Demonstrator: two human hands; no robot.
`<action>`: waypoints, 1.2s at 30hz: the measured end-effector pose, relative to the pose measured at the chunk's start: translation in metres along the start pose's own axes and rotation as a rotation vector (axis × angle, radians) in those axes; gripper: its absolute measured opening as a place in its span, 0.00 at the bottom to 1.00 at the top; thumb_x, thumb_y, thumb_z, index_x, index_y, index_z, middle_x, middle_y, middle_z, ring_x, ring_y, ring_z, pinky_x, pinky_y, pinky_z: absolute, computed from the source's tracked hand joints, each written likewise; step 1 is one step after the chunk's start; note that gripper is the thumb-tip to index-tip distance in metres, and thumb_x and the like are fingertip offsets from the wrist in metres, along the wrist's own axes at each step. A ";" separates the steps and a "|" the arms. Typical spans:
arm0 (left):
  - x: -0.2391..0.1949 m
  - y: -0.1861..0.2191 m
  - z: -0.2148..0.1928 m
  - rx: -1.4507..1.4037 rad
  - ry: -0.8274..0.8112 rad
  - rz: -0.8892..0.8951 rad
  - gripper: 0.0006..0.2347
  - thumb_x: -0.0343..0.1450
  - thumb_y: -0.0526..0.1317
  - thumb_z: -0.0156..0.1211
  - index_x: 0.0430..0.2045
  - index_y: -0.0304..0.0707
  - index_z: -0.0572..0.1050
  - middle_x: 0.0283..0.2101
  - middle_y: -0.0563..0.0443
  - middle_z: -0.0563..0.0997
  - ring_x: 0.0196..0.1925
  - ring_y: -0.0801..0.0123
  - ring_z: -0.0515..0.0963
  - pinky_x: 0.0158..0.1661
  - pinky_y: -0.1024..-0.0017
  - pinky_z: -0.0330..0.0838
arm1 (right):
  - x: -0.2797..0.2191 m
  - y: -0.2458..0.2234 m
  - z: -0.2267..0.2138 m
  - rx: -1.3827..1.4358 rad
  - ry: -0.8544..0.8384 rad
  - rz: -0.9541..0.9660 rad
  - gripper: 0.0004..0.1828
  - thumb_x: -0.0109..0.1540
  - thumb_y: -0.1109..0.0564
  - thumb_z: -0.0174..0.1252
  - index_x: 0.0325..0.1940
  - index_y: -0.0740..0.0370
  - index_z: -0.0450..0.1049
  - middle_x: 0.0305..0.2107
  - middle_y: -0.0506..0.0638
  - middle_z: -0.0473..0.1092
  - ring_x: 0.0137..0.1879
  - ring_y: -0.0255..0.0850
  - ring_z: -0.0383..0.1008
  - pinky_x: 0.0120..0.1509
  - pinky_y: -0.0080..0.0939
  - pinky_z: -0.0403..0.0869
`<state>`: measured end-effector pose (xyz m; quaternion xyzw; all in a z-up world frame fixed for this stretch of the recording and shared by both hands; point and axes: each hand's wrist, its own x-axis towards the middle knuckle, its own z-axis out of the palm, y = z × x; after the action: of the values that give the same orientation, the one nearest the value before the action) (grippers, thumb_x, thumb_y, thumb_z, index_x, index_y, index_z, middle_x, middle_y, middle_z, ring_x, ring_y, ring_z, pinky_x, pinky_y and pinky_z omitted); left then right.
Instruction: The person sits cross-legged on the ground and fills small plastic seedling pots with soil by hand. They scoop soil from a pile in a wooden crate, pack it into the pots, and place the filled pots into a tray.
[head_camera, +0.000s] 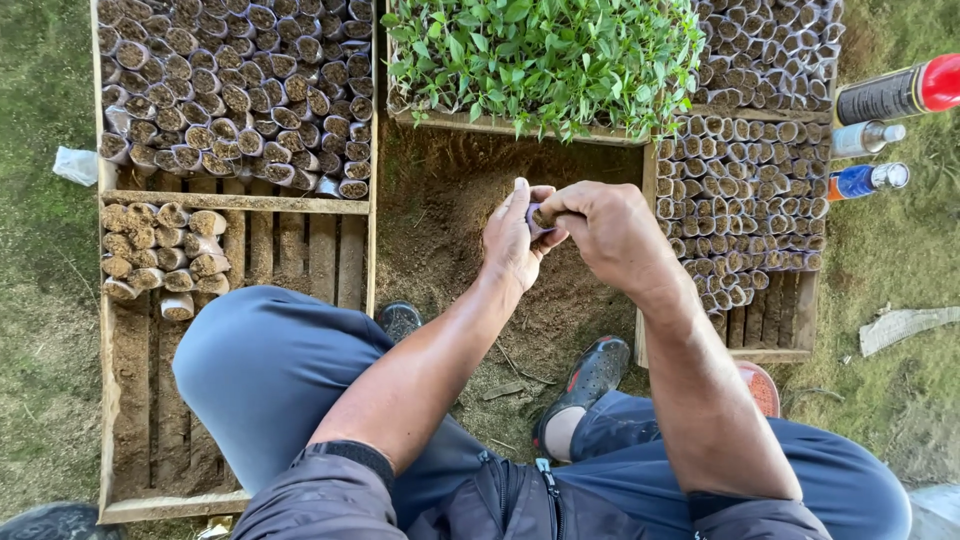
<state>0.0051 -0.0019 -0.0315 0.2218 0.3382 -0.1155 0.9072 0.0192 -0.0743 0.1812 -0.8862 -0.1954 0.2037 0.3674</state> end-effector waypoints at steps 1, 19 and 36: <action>-0.002 0.000 0.000 0.000 0.002 -0.003 0.18 0.75 0.56 0.55 0.37 0.40 0.77 0.34 0.39 0.85 0.30 0.58 0.86 0.30 0.68 0.87 | -0.004 -0.004 -0.001 0.001 -0.001 0.003 0.12 0.62 0.76 0.53 0.43 0.72 0.79 0.35 0.65 0.77 0.41 0.50 0.82 0.50 0.49 0.80; -0.018 0.018 0.014 -0.085 -0.073 0.006 0.18 0.77 0.54 0.53 0.41 0.36 0.77 0.36 0.34 0.85 0.30 0.63 0.86 0.32 0.67 0.87 | -0.010 0.034 0.021 -0.300 0.160 -0.138 0.15 0.68 0.72 0.44 0.46 0.70 0.78 0.61 0.70 0.62 0.69 0.67 0.62 0.70 0.74 0.63; -0.017 0.044 0.011 -0.168 -0.096 0.093 0.15 0.77 0.51 0.54 0.40 0.36 0.76 0.37 0.26 0.83 0.31 0.51 0.87 0.27 0.71 0.85 | -0.015 0.253 0.158 0.016 0.119 0.509 0.12 0.55 0.62 0.66 0.42 0.54 0.82 0.30 0.52 0.79 0.38 0.46 0.81 0.42 0.45 0.78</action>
<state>0.0146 0.0326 0.0010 0.1547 0.2921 -0.0553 0.9422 -0.0232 -0.1570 -0.1028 -0.9143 0.0574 0.2386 0.3221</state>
